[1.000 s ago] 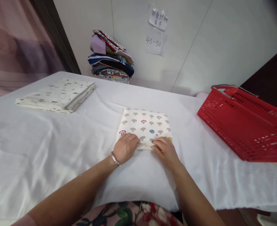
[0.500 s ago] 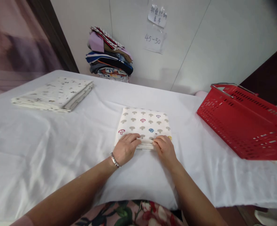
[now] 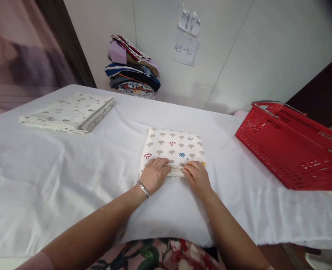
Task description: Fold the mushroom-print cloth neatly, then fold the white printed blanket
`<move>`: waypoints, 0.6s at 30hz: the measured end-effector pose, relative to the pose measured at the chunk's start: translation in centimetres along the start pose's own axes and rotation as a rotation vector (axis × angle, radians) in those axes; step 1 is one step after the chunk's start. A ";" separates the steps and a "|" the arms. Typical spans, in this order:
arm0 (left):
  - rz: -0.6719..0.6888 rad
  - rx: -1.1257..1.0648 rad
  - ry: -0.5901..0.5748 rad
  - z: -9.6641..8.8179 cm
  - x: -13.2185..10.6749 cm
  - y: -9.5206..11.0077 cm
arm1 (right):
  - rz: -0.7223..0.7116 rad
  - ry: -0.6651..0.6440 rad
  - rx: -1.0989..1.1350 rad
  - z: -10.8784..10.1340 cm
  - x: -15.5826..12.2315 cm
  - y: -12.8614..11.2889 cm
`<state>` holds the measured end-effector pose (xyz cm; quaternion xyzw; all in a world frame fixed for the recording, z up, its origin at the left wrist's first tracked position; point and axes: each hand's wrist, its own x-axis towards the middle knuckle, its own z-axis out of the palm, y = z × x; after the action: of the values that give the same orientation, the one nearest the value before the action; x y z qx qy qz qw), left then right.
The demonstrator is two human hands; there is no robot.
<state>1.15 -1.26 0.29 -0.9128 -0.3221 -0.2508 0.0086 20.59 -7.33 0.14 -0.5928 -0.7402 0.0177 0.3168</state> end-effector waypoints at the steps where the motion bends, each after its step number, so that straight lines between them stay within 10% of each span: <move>1: 0.007 -0.006 0.003 0.1 0.0 0.0 | 0.001 0.001 0.002 0.0 0.0 -0.1; 18: 0.092 -0.126 0.107 0.0 -0.3 0.4 | -0.100 0.001 -0.058 0.2 -0.3 -0.5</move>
<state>1.14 -1.76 0.24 -0.9107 -0.2625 -0.3184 -0.0199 20.12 -7.68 0.08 -0.5642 -0.7689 -0.0198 0.3002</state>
